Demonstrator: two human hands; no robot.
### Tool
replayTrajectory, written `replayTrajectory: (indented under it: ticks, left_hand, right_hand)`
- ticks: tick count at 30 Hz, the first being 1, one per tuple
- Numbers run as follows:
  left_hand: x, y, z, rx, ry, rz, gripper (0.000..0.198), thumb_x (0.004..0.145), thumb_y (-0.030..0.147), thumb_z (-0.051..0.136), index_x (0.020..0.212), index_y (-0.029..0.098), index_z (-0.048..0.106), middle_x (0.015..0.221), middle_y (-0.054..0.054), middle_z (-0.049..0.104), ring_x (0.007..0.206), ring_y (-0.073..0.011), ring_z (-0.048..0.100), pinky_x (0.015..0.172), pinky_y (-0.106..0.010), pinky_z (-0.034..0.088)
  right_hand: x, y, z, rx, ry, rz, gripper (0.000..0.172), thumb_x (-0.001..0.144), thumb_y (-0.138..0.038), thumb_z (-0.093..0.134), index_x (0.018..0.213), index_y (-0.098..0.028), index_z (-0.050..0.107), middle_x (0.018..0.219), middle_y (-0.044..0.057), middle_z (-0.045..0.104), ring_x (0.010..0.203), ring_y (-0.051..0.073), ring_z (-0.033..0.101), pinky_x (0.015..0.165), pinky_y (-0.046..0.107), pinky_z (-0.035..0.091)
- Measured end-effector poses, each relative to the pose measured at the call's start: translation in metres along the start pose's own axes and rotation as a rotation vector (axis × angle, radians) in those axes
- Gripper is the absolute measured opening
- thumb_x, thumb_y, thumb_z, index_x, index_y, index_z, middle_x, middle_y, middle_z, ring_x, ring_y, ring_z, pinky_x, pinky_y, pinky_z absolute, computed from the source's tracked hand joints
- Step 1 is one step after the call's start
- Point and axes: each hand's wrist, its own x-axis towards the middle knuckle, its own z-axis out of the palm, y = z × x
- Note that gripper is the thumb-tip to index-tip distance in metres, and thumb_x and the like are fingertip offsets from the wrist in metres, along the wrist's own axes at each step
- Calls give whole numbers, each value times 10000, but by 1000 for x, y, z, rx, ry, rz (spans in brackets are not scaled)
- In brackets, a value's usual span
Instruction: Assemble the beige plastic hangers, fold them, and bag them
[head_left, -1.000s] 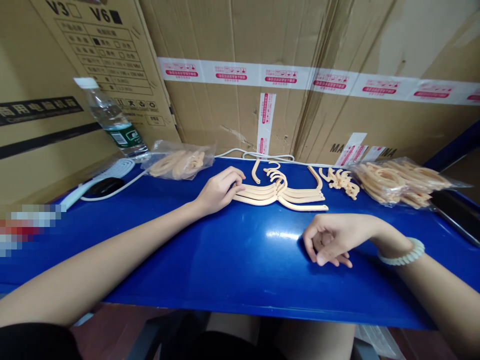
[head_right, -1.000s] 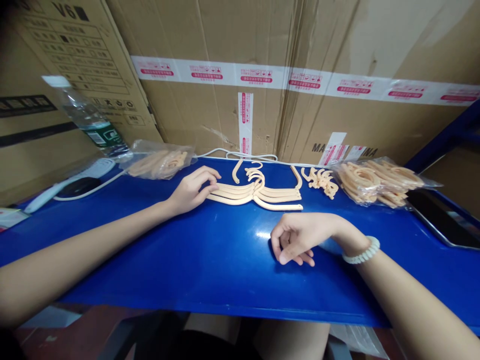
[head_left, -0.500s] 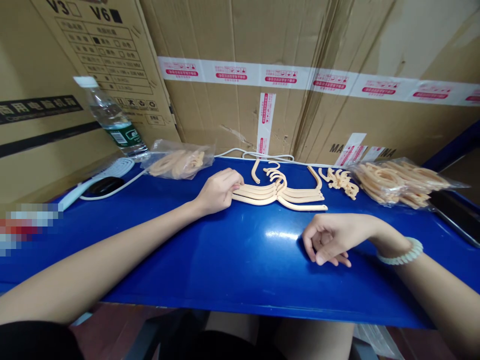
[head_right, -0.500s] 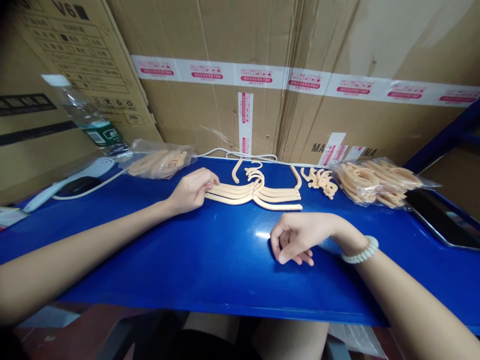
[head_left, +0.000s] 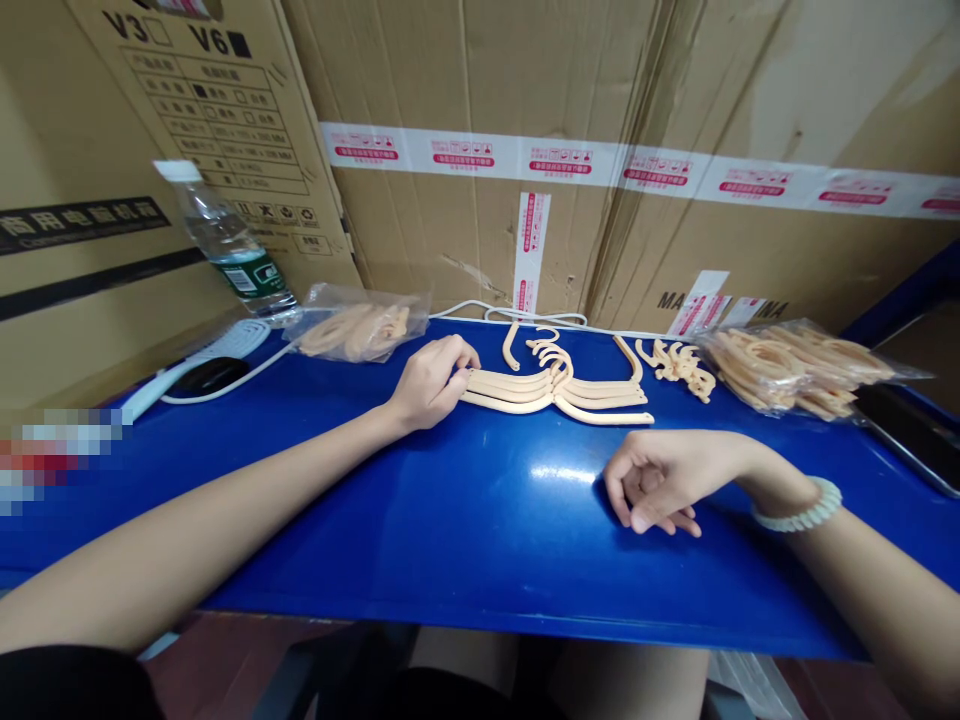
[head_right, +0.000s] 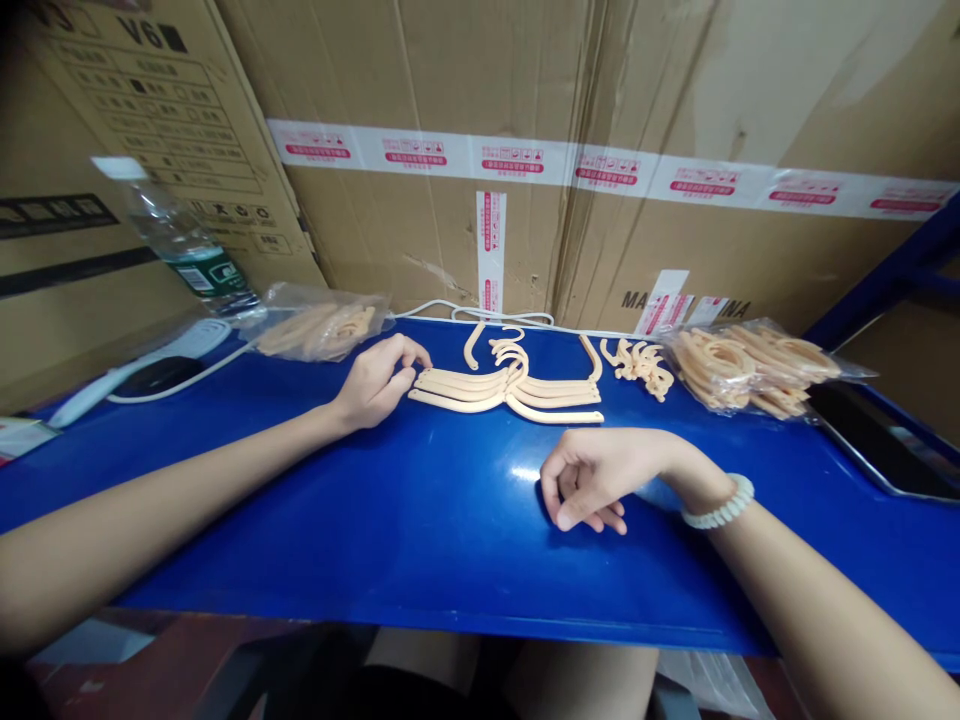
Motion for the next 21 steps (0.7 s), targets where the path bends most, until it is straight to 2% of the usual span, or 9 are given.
replayTrajectory:
  ticks: [8, 21]
  left_hand:
    - [2, 2, -2, -8, -28, 14, 119, 770, 144, 390, 776, 249, 334, 876, -90, 687, 762, -248, 570, 735, -410, 421]
    - [2, 2, -4, 2, -30, -80, 56, 867, 197, 413, 823, 233, 412, 890, -67, 686, 797, -234, 582, 793, -403, 436]
  right_hand:
    - [0, -1, 0, 9, -3, 10, 466, 790, -558, 809, 917, -125, 692, 621, -7, 670, 433, 88, 610, 398, 134, 453]
    - [0, 3, 1, 19, 2, -22, 415, 824, -513, 790, 924, -122, 695, 606, -10, 664, 429, 90, 606, 386, 133, 443]
